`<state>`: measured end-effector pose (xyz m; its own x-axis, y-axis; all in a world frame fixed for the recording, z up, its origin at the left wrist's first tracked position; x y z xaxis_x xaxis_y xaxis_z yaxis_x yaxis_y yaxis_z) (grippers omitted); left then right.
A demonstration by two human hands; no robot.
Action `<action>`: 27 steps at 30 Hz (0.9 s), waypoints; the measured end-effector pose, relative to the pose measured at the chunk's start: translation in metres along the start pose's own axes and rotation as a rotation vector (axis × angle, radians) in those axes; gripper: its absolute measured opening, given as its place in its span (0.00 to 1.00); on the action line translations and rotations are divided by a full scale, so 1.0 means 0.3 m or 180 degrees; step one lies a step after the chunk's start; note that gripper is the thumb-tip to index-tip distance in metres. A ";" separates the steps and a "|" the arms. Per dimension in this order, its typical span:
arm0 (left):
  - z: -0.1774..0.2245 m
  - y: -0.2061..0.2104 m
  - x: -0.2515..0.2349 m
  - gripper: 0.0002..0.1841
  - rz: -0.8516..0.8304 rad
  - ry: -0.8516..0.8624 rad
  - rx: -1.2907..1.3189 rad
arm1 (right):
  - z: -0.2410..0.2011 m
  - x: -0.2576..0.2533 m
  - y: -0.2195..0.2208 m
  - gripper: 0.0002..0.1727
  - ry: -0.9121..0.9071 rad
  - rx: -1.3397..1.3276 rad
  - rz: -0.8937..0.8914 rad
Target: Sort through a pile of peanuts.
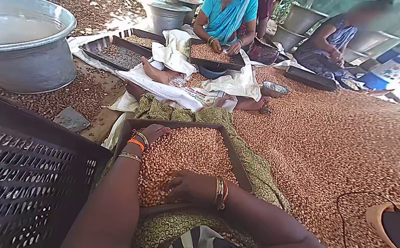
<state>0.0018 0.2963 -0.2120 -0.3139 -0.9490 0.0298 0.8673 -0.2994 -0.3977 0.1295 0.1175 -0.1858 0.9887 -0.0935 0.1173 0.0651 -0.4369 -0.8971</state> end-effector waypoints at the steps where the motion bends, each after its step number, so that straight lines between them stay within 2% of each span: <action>1: -0.015 0.001 -0.010 0.22 -0.0044 -0.0078 0.0078 | 0.015 0.015 0.006 0.10 -0.0117 0.0047 -0.0061; 3: -0.020 0.002 -0.021 0.21 -0.0050 -0.0235 0.0153 | 0.071 0.070 0.017 0.06 -0.0035 0.0113 -0.0398; 5: -0.015 0.000 -0.018 0.21 -0.0058 -0.0274 0.0162 | 0.162 0.136 0.013 0.05 0.0424 0.0320 -0.0615; 8: -0.015 -0.001 -0.014 0.21 -0.0062 -0.0238 0.0168 | 0.322 0.252 -0.085 0.10 0.1457 0.0662 -0.0079; 10: -0.012 0.003 -0.016 0.22 -0.0078 -0.0256 0.0160 | 0.384 0.348 -0.180 0.14 0.2065 0.0608 0.0394; 11: -0.014 0.002 -0.015 0.22 -0.0062 -0.0266 0.0166 | 0.404 0.394 -0.215 0.15 0.2312 0.0616 0.0439; 12: -0.015 0.001 -0.015 0.22 -0.0043 -0.0258 0.0175 | 0.416 0.435 -0.238 0.15 0.2539 0.0641 0.0292; 15: -0.010 0.002 -0.014 0.21 -0.0062 -0.0270 0.0144 | 0.432 0.528 -0.212 0.15 0.3049 0.0448 -0.0667; 19: -0.003 -0.001 -0.009 0.21 -0.0071 -0.0334 0.0145 | 0.425 0.541 -0.101 0.14 0.2994 0.0353 -0.1461; 21: -0.011 0.002 -0.013 0.22 -0.0068 -0.0355 0.0134 | 0.393 0.508 -0.074 0.13 0.2807 0.0412 -0.1576; 25: -0.019 -0.001 -0.008 0.22 -0.0007 -0.0340 0.0136 | 0.299 0.353 -0.121 0.09 0.1986 0.0341 -0.0683; 27: -0.012 -0.001 -0.012 0.22 -0.0008 -0.0297 0.0099 | 0.271 0.283 -0.103 0.08 0.1708 0.0291 -0.0441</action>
Point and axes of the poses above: each hand's wrist, its own x-axis away from the middle knuckle, its own y-axis out of the palm, z = x × y, the point moved 10 cm from there along -x, towards the middle knuckle, and after that the axes turned 14 degrees about x, right-handed, at the moved point
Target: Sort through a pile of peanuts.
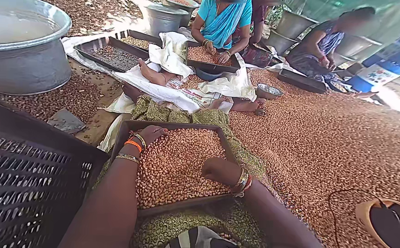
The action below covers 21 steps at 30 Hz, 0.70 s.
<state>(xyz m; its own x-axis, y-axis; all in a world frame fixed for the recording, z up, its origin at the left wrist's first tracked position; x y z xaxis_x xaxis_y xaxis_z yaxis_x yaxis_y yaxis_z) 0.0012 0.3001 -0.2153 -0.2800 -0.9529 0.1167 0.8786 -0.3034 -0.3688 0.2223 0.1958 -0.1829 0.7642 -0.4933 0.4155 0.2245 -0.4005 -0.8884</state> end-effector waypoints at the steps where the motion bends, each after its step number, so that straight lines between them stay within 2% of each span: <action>1: 0.005 0.000 0.000 0.21 0.0013 0.0019 -0.0010 | -0.012 -0.025 0.022 0.09 0.0021 0.0028 -0.0046; 5: 0.007 -0.002 0.002 0.21 0.0007 0.0020 -0.0003 | 0.006 -0.091 0.110 0.11 0.0305 0.0258 -0.0429; 9: 0.010 -0.001 0.001 0.22 0.0000 -0.0018 0.0030 | 0.047 -0.057 0.053 0.12 0.0323 0.0064 -0.0179; 10: 0.010 -0.001 0.003 0.22 0.0010 -0.0046 0.0047 | 0.042 -0.028 0.025 0.12 0.0141 -0.0170 -0.0070; 12: 0.008 -0.002 0.006 0.21 0.0053 -0.0051 0.0080 | 0.000 0.060 -0.024 0.10 -0.0621 -0.0995 -0.0055; 13: 0.006 0.000 0.003 0.21 0.0036 -0.0036 0.0079 | -0.023 0.110 -0.034 0.10 -0.1030 -0.1446 -0.0209; 14: 0.001 0.001 0.001 0.22 -0.0001 -0.0033 0.0069 | -0.028 0.150 -0.034 0.11 -0.1185 -0.1760 -0.0437; 15: -0.008 0.001 -0.002 0.22 -0.0015 -0.0034 0.0074 | -0.003 0.170 -0.033 0.11 -0.1002 -0.1807 -0.0576; 16: -0.013 -0.001 -0.004 0.22 -0.0010 -0.0036 0.0094 | 0.047 0.172 -0.033 0.12 -0.0532 -0.1503 -0.0617; 18: -0.004 0.000 -0.002 0.22 -0.0064 -0.0065 0.0110 | 0.160 0.155 0.007 0.20 0.0624 -0.0420 -0.0851; 19: 0.003 0.001 0.000 0.23 -0.0084 -0.0058 0.0096 | 0.192 0.142 0.045 0.24 0.0967 -0.0067 -0.1011; 21: 0.008 0.002 0.002 0.23 -0.0085 -0.0056 0.0066 | 0.162 0.103 0.119 0.29 0.1100 0.0272 -0.1309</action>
Point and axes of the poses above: each hand's wrist, its own x-axis away from the middle knuckle, its own y-axis out of the palm, z = x × y, the point moved 10 cm from there along -x, towards the middle knuckle, and after that the axes turned 14 degrees about x, right-handed, at the moved point
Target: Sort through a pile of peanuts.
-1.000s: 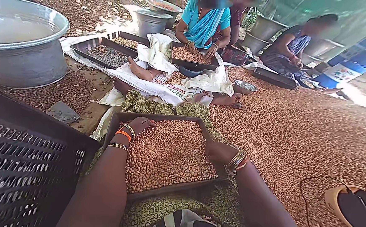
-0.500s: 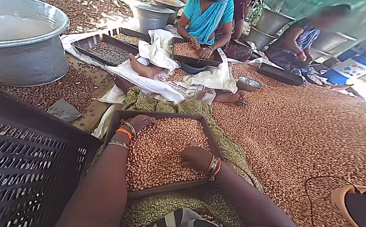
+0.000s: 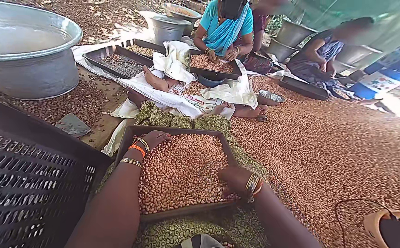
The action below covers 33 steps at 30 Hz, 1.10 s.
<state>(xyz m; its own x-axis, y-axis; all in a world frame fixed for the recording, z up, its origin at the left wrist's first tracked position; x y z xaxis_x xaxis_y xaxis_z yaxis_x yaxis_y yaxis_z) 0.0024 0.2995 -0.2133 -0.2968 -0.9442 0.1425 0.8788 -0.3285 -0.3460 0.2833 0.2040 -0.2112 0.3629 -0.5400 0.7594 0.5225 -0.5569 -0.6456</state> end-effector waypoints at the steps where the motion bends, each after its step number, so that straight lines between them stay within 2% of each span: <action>1: 0.000 -0.002 0.001 0.23 0.0009 -0.0003 -0.0008 | -0.058 -0.013 0.007 0.29 -0.0115 0.0083 -0.0031; 4: -0.003 0.002 0.006 0.23 -0.0016 -0.0041 -0.0010 | -0.261 0.007 -0.043 0.24 -0.0965 0.0018 0.0258; 6: 0.004 0.000 0.005 0.23 0.0002 -0.0032 -0.0005 | -0.321 0.039 -0.133 0.20 -0.1694 -0.0555 0.0898; 7: 0.003 -0.001 0.004 0.23 0.0022 -0.0026 -0.0008 | -0.307 0.046 -0.181 0.16 -0.1815 -0.0814 0.1251; 9: -0.008 -0.004 0.000 0.22 0.0034 0.0004 -0.0042 | -0.216 0.011 -0.240 0.12 -0.1299 -0.0833 0.1660; 11: -0.012 -0.005 -0.007 0.22 0.0031 0.0032 -0.0069 | -0.140 -0.038 -0.252 0.12 -0.0791 -0.0677 0.1828; 17: -0.004 0.000 -0.003 0.22 0.0022 0.0024 -0.0102 | -0.170 -0.140 -0.192 0.13 -0.0469 -0.0363 0.1458; 21: -0.002 -0.001 -0.005 0.22 0.0022 0.0118 -0.0141 | -0.148 -0.132 -0.198 0.14 -0.0444 -0.0329 0.1534; 23: -0.007 0.004 -0.006 0.22 0.0030 0.0155 -0.0122 | -0.112 -0.082 -0.203 0.12 -0.0874 -0.0886 0.1587; 24: -0.006 -0.002 -0.007 0.23 0.0045 0.0165 -0.0111 | -0.105 -0.039 -0.201 0.11 -0.1386 -0.1340 0.1467; 26: -0.013 -0.003 -0.006 0.23 0.0069 0.0224 -0.0107 | -0.106 0.053 -0.152 0.13 -0.2433 -0.2134 0.0720; 27: -0.016 -0.002 -0.007 0.24 0.0068 0.0243 -0.0130 | -0.090 0.085 -0.132 0.16 -0.2632 -0.2374 0.0427; 28: -0.016 -0.002 -0.008 0.24 0.0057 0.0231 -0.0142 | -0.047 0.097 -0.134 0.16 -0.2442 -0.2496 0.0434; 29: -0.015 -0.002 -0.010 0.23 0.0057 0.0197 -0.0141 | 0.021 0.092 -0.152 0.13 -0.1824 -0.2403 0.0747; 30: -0.013 -0.003 -0.010 0.23 0.0080 0.0149 -0.0114 | 0.091 0.079 -0.175 0.15 -0.1011 -0.2003 0.1105; 32: -0.005 0.000 -0.003 0.22 0.0099 0.0023 -0.0071 | 0.188 0.019 -0.168 0.30 0.0363 -0.1126 0.1197; 33: -0.004 0.002 -0.003 0.22 0.0086 -0.0001 -0.0072 | 0.198 -0.016 -0.148 0.38 0.0656 -0.0911 0.1116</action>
Point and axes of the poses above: each hand's wrist, its own x-axis away from the middle knuckle, its own y-axis out of the palm, z = x × y, the point moved 10 cm from there along -x, towards the middle knuckle, and after that the axes turned 14 degrees about x, right-handed, at the moved point
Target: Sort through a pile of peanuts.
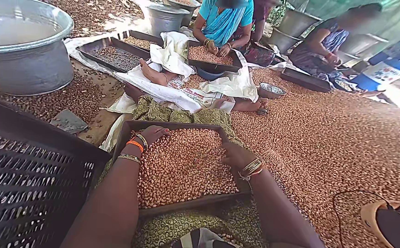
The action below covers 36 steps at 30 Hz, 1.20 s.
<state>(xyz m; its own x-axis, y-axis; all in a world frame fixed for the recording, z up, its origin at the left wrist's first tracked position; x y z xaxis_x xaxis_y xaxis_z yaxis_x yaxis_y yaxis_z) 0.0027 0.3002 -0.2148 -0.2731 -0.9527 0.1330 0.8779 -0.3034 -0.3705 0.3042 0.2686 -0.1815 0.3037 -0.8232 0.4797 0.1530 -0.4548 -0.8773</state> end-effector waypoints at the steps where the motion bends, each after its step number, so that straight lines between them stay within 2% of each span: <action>1: -0.004 0.000 -0.002 0.22 -0.0030 -0.0009 -0.0010 | -0.019 -0.024 0.033 0.46 0.0023 0.0161 -0.0063; 2: -0.006 -0.001 -0.004 0.22 -0.0062 -0.0014 -0.0017 | -0.059 -0.039 0.060 0.52 -0.0045 0.0275 -0.0168; 3: -0.005 0.001 -0.005 0.23 -0.0090 -0.0014 0.0001 | -0.107 -0.051 0.082 0.54 -0.0178 0.0325 -0.0262; 7: -0.003 -0.002 -0.003 0.24 -0.0110 -0.0032 -0.0027 | -0.325 -0.070 0.107 0.47 -0.0704 0.0192 -0.0428; 12: 0.002 -0.005 0.001 0.25 -0.0134 -0.0008 -0.0040 | -0.635 0.012 0.065 0.56 -0.1267 -0.0163 -0.0197; 14: 0.010 -0.007 0.003 0.25 -0.0167 0.0021 -0.0037 | -0.733 0.065 0.067 0.50 -0.1780 -0.0152 -0.0081; 17: 0.006 -0.010 0.009 0.25 -0.0162 0.0002 -0.0020 | -0.780 0.145 0.104 0.34 -0.2677 0.0134 -0.0015; 19: 0.004 -0.010 0.004 0.25 -0.0128 0.0046 0.0008 | -0.734 0.163 0.119 0.27 -0.3042 0.0156 0.0032; 21: 0.007 -0.009 0.004 0.25 -0.0123 0.0091 0.0025 | -0.653 0.165 0.125 0.22 -0.3072 0.0163 -0.0188; 24: 0.009 -0.007 0.005 0.25 -0.0125 0.0057 0.0032 | -0.496 0.133 0.132 0.16 -0.2726 0.0408 -0.0731; 26: 0.007 -0.003 0.003 0.25 -0.0140 0.0039 0.0012 | -0.384 0.086 0.094 0.14 -0.2277 0.0567 -0.0771; 28: 0.002 -0.004 0.003 0.25 -0.0125 0.0015 0.0037 | -0.293 0.023 -0.004 0.14 -0.1728 0.0525 -0.0443; 31: 0.002 0.000 0.002 0.25 -0.0121 -0.0059 0.0043 | -0.160 -0.100 -0.147 0.21 -0.0860 0.0132 0.0309; 34: 0.000 -0.006 0.004 0.24 -0.0066 -0.0086 0.0059 | -0.042 -0.242 -0.145 0.23 -0.0311 -0.0421 0.0861; 36: -0.006 -0.003 -0.001 0.24 -0.0077 -0.0067 0.0025 | -0.002 -0.306 -0.088 0.24 -0.0286 -0.0528 0.1045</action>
<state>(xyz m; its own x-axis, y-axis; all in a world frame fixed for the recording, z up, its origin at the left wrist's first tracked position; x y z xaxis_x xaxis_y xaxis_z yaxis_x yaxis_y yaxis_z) 0.0014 0.3008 -0.2161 -0.2860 -0.9446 0.1611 0.8742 -0.3261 -0.3599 0.2717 0.3561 -0.2025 0.3937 -0.9046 0.1637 -0.1185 -0.2265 -0.9668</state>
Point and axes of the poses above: each hand's wrist, its own x-axis away from the middle knuckle, its own y-axis out of the palm, z = x × y, the point moved 10 cm from there along -x, towards the middle knuckle, and after that the axes turned 14 degrees about x, right-handed, at the moved point
